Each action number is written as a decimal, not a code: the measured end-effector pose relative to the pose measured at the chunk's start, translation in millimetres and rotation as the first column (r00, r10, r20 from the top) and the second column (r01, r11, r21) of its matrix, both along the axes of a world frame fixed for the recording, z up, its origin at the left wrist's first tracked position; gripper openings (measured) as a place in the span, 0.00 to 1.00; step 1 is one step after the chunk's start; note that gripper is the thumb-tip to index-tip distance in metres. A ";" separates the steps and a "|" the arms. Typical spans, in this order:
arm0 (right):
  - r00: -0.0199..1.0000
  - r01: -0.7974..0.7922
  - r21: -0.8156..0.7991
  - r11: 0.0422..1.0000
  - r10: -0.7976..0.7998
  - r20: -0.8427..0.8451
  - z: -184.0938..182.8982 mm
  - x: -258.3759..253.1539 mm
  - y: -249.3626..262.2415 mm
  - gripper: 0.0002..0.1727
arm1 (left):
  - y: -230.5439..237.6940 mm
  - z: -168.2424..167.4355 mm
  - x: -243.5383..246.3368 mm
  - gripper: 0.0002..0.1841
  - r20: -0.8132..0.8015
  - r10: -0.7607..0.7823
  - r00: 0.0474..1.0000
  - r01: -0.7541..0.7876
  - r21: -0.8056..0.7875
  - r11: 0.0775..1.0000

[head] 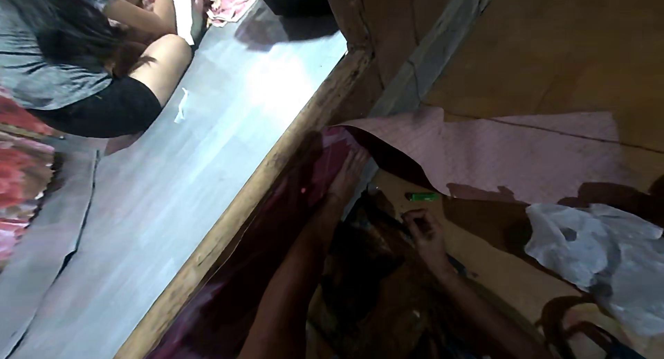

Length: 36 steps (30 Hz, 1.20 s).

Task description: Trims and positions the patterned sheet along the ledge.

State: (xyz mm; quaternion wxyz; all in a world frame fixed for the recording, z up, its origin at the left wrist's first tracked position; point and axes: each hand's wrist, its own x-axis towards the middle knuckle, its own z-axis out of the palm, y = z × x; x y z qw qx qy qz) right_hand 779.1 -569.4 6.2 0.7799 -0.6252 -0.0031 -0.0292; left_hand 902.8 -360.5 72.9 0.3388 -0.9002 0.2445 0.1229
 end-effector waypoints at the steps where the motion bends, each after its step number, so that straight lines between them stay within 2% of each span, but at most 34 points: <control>1: 1.000 -0.004 -0.010 1.000 0.003 -0.009 0.2 -0.3 0.5 0.05 | -1.8 0.6 1.3 0.30 -0.019 0.023 1.000 -0.023 -0.008 1.000; 13: 0.997 -0.064 -0.075 0.995 0.060 -0.042 -5.4 -4.2 10.3 0.07 | -6.3 9.3 2.1 0.30 -0.075 0.073 0.994 -0.081 -0.099 0.992; 16: 0.993 -0.113 -0.168 0.979 0.104 -0.057 -19.3 -2.5 6.6 0.08 | -4.0 2.7 0.1 0.29 0.004 -0.008 1.000 0.008 0.002 1.000; 21: 0.988 -0.121 -0.255 0.959 0.092 -0.122 -27.0 -4.3 -0.4 0.09 | -8.4 8.8 1.5 0.30 0.011 -0.047 0.999 0.045 0.122 0.992; 26: 0.977 -0.155 -0.259 0.953 0.109 -0.183 -21.3 -7.5 -2.6 0.09 | -7.2 9.7 0.1 0.31 -0.068 0.052 0.996 -0.054 -0.017 0.998; 31: 0.979 -0.157 -0.225 0.962 0.121 -0.165 -28.3 -11.2 -0.7 0.08 | -4.8 2.7 -1.9 0.31 -0.001 0.036 0.999 -0.036 -0.057 0.998; 36: 0.976 -0.164 -0.264 0.950 0.118 -0.184 -36.6 -14.2 -3.3 0.10 | 0.6 -2.7 -2.6 0.30 0.033 0.003 0.999 0.001 -0.103 0.995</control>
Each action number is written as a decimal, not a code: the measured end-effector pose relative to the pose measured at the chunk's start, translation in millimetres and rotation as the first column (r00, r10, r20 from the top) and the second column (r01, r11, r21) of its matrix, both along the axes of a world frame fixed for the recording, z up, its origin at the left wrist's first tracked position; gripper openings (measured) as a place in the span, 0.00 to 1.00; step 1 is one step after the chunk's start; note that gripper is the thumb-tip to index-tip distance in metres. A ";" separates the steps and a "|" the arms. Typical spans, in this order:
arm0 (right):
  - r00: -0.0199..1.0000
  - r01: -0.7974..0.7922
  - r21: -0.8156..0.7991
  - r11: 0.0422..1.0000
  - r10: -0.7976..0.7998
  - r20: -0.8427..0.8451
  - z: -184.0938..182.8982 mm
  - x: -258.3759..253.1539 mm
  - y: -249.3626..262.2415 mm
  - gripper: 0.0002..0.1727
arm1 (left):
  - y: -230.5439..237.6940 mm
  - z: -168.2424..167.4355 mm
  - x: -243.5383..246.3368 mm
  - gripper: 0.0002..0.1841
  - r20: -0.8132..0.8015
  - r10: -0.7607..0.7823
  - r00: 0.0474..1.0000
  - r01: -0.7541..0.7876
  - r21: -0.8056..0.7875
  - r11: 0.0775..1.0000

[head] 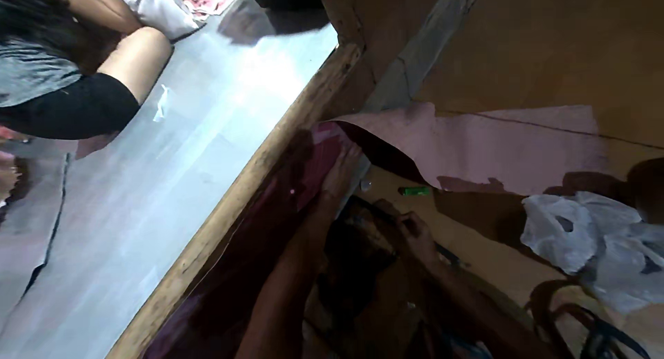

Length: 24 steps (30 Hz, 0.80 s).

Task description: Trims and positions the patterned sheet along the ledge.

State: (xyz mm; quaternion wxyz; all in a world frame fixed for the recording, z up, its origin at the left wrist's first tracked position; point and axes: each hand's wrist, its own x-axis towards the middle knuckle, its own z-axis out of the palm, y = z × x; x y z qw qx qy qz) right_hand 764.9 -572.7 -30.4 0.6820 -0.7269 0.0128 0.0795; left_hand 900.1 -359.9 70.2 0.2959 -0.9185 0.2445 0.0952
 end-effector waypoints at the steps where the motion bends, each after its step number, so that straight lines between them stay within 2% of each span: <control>1: 1.000 0.001 -0.003 1.000 -0.001 -0.006 0.6 -0.1 -0.9 0.10 | 0.5 -1.3 -0.3 0.29 0.013 -0.008 1.000 0.008 0.010 1.000; 7: 1.000 -0.020 0.007 1.000 0.020 -0.003 1.5 0.7 -4.2 0.10 | -0.5 -1.3 2.4 0.30 0.001 -0.013 1.000 0.013 -0.009 1.000; 11: 0.999 -0.036 -0.003 0.999 0.036 -0.024 -2.0 -1.0 -9.7 0.12 | 1.2 -3.1 2.5 0.34 0.008 0.013 1.000 -0.012 -0.122 0.992; 16: 0.999 0.011 0.059 0.998 -0.010 -0.032 -9.4 -2.1 -19.2 0.10 | 4.8 -3.2 -18.5 0.36 0.040 -0.030 0.999 0.032 -0.050 0.998; 18: 0.998 0.020 0.087 0.996 -0.014 -0.069 -8.5 -0.4 -24.1 0.10 | 12.3 -11.5 -33.9 0.38 0.014 -0.002 1.000 0.002 0.001 1.000; 21: 0.993 0.044 0.131 0.990 -0.029 -0.116 -5.2 1.5 -27.2 0.11 | 23.5 -26.1 -61.2 0.37 -0.046 0.033 0.998 -0.041 -0.176 0.983; 24: 0.986 0.075 0.189 0.979 -0.046 -0.158 -2.8 1.1 -23.6 0.11 | 24.3 -44.4 -101.2 0.33 0.001 0.030 1.000 -0.029 -0.298 0.954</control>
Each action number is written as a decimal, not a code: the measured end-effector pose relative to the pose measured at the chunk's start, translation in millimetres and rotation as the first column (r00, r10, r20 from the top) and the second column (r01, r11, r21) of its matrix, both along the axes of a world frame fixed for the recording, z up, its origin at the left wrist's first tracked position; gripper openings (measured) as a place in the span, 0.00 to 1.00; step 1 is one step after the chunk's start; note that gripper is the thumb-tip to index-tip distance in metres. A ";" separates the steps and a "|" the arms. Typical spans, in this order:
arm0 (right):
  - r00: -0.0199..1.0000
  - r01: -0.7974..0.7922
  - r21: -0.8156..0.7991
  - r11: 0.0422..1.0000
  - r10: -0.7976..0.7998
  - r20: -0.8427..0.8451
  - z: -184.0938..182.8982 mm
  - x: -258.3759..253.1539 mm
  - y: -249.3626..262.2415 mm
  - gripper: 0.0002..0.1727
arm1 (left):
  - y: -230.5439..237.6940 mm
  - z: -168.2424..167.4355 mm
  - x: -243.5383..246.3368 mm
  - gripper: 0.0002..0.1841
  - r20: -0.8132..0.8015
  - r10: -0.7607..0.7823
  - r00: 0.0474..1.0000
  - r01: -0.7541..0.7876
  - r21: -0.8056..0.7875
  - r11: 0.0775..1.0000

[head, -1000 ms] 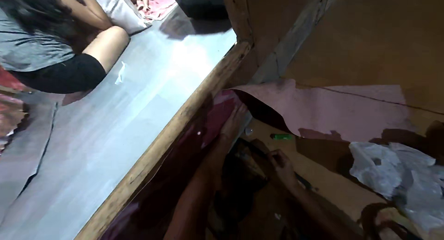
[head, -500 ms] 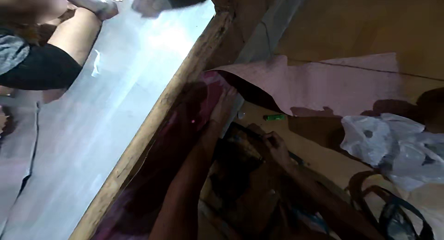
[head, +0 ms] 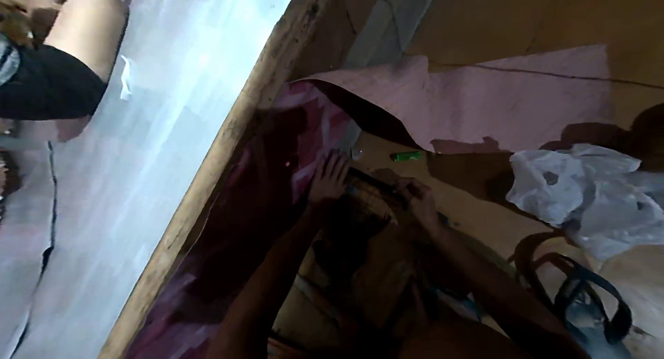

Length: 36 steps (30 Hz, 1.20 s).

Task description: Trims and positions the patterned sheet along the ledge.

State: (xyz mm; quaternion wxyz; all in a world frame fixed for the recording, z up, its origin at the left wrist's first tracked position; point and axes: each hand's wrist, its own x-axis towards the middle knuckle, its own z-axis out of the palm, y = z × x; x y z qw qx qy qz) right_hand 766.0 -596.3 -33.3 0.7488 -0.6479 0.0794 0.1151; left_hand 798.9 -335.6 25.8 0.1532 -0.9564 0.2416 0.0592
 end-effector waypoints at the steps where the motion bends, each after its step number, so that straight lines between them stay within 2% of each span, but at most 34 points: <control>1: 1.000 0.010 0.026 1.000 -0.010 -0.019 1.1 -0.1 2.7 0.11 | -4.4 -4.6 -15.6 0.30 0.053 0.015 0.998 -0.011 -0.076 0.997; 2: 0.999 0.018 0.057 0.998 -0.015 -0.049 4.0 -0.7 5.2 0.10 | -11.0 -7.1 -29.8 0.29 0.065 0.046 0.997 -0.035 -0.165 0.986; 3: 0.997 0.019 0.098 0.995 -0.012 -0.077 6.4 -1.7 7.7 0.09 | -19.8 -6.0 -42.8 0.27 0.013 0.105 0.994 -0.099 -0.247 0.964; 5: 0.987 0.031 0.207 0.978 0.003 -0.161 12.9 -3.5 13.9 0.08 | -37.5 4.7 -62.7 0.25 -0.207 0.267 0.941 -0.331 -0.418 0.846; 7: 0.972 0.061 0.315 0.947 0.016 -0.236 22.4 -5.2 20.4 0.07 | -53.4 22.3 -74.4 0.22 -0.457 0.380 0.804 -0.592 -0.559 0.580; 9: 0.955 0.092 0.378 0.921 0.026 -0.295 31.3 -6.8 26.2 0.07 | -68.9 31.0 -78.9 0.20 -0.583 0.436 0.686 -0.720 -0.630 0.290; 10: 0.945 0.105 0.400 0.910 0.033 -0.325 36.0 -7.2 28.6 0.07 | -77.4 30.8 -79.2 0.18 -0.610 0.443 0.657 -0.723 -0.676 0.141; 12: 0.932 0.126 0.425 0.896 0.040 -0.359 43.3 -8.3 32.4 0.07 | -93.6 32.6 -79.0 0.16 -0.666 0.431 0.609 -0.702 -0.705 -0.098; 15: 0.961 0.085 0.375 0.923 0.024 -0.276 40.7 -12.8 36.2 0.06 | -112.2 26.6 -80.6 0.14 -0.677 0.411 0.610 -0.618 -0.731 -0.289; 17: 0.987 0.045 0.303 0.952 0.004 -0.159 33.1 -16.6 38.0 0.05 | -120.1 22.0 -82.6 0.12 -0.680 0.432 0.593 -0.587 -0.732 -0.347; 19: 0.997 0.021 0.238 0.971 -0.004 -0.072 29.9 -18.4 38.4 0.05 | -126.5 20.1 -82.7 0.12 -0.681 0.475 0.558 -0.580 -0.729 -0.364; 22: 0.999 0.034 0.209 0.977 -0.030 -0.022 25.2 -19.9 41.3 0.05 | -134.7 15.1 -81.9 0.10 -0.683 0.522 0.511 -0.554 -0.726 -0.407; 27: 0.999 0.038 0.149 0.988 -0.043 0.032 18.3 -17.7 42.4 0.05 | -140.2 11.9 -76.9 0.11 -0.742 0.495 0.453 -0.545 -0.670 -0.504; 31: 0.999 -0.027 0.117 0.993 0.024 0.026 27.3 -17.0 42.8 0.08 | -136.8 21.9 -70.7 0.10 -0.738 0.540 0.405 -0.547 -0.668 -0.504; 33: 0.999 -0.027 0.150 0.988 0.029 -0.016 31.7 -20.1 47.6 0.08 | -131.6 23.4 -69.7 0.10 -0.724 0.562 0.400 -0.548 -0.680 -0.486; 36: 0.999 -0.053 0.156 0.986 0.051 0.017 31.7 -22.6 51.1 0.10 | -124.2 17.0 -70.0 0.10 -0.694 0.579 0.428 -0.521 -0.713 -0.470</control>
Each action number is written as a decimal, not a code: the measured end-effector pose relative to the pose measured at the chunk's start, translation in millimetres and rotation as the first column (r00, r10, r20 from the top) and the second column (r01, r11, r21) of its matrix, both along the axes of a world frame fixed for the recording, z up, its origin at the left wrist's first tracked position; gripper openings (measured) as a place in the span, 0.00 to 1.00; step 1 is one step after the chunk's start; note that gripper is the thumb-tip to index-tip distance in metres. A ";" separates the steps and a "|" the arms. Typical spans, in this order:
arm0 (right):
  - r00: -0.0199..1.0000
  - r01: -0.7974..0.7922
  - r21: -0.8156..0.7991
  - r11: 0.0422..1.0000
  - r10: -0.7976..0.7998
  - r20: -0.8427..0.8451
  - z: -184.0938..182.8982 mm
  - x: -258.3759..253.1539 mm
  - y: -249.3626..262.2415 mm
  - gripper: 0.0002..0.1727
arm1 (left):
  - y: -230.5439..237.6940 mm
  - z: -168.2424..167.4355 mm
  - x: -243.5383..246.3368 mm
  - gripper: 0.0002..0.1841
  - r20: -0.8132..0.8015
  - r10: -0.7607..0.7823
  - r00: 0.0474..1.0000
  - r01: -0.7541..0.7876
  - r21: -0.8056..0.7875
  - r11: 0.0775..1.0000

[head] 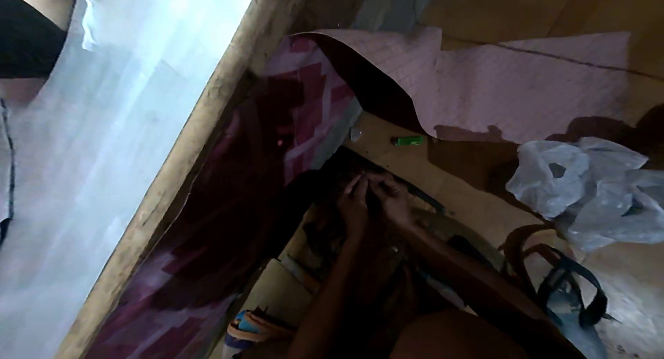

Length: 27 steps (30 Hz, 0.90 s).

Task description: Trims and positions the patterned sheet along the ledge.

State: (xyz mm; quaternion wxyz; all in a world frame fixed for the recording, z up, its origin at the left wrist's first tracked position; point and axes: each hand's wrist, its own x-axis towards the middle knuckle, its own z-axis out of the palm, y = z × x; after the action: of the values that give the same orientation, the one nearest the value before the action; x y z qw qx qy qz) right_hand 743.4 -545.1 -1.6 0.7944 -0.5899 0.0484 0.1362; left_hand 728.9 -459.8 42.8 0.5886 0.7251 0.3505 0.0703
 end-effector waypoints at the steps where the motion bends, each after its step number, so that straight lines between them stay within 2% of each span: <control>1: 0.999 -0.023 -0.041 0.999 0.024 0.026 -0.4 3.0 -1.0 0.11 | 2.5 -3.2 0.6 0.09 0.040 -0.006 0.999 0.005 0.009 1.000; 3: 0.988 -0.066 -0.248 0.966 0.098 0.122 -1.3 17.5 -6.7 0.12 | 10.4 -8.2 4.6 0.09 0.114 -0.053 0.992 0.050 0.028 0.998; 4: 0.971 -0.083 -0.414 0.907 0.167 0.170 -2.4 28.6 -12.5 0.14 | 14.3 -9.8 8.4 0.09 0.145 -0.083 0.986 0.079 0.036 0.996; 6: 0.921 -0.073 -0.710 0.700 0.321 0.221 -8.3 53.5 -26.1 0.17 | 21.6 -8.1 18.5 0.10 0.161 -0.146 0.976 0.142 0.032 0.989; 7: 0.901 -0.070 -0.802 0.594 0.382 0.205 -12.2 66.5 -32.3 0.18 | 24.1 -2.9 26.9 0.10 0.140 -0.164 0.976 0.165 0.009 0.986; 10: 0.872 -0.081 -0.948 0.309 0.483 0.083 -25.4 94.6 -38.9 0.22 | 31.7 11.9 53.3 0.09 0.124 -0.170 0.978 0.182 -0.092 0.979; 12: 0.866 -0.122 -0.971 0.207 0.500 -0.003 -29.1 100.9 -39.2 0.24 | 33.6 16.7 66.3 0.08 0.128 -0.148 0.981 0.167 -0.153 0.974; 16: 0.876 0.018 -0.978 0.207 0.468 0.115 -38.1 97.9 -38.9 0.19 | 36.3 13.8 79.0 0.09 0.160 -0.162 0.974 0.191 -0.186 0.964; 23: 0.859 0.088 -0.983 0.163 0.487 0.158 -49.2 105.7 -40.1 0.18 | 39.5 2.8 91.9 0.09 0.158 -0.213 0.964 0.237 -0.151 0.960; 25: 0.867 0.093 -0.967 0.238 0.458 0.196 -52.4 106.7 -40.3 0.18 | 38.3 3.7 98.1 0.08 0.166 -0.204 0.965 0.230 -0.155 0.961; 27: 0.892 0.109 -0.916 0.387 0.369 0.262 -49.1 107.0 -38.9 0.16 | 34.5 7.1 105.7 0.07 0.170 -0.189 0.967 0.217 -0.161 0.963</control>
State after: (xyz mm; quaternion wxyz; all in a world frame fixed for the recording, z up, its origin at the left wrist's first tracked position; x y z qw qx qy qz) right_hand 850.5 -584.0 -50.7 0.3149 -0.9429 -0.1074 0.0183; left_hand 834.6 -425.4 49.9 0.6803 0.6941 0.2329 0.0333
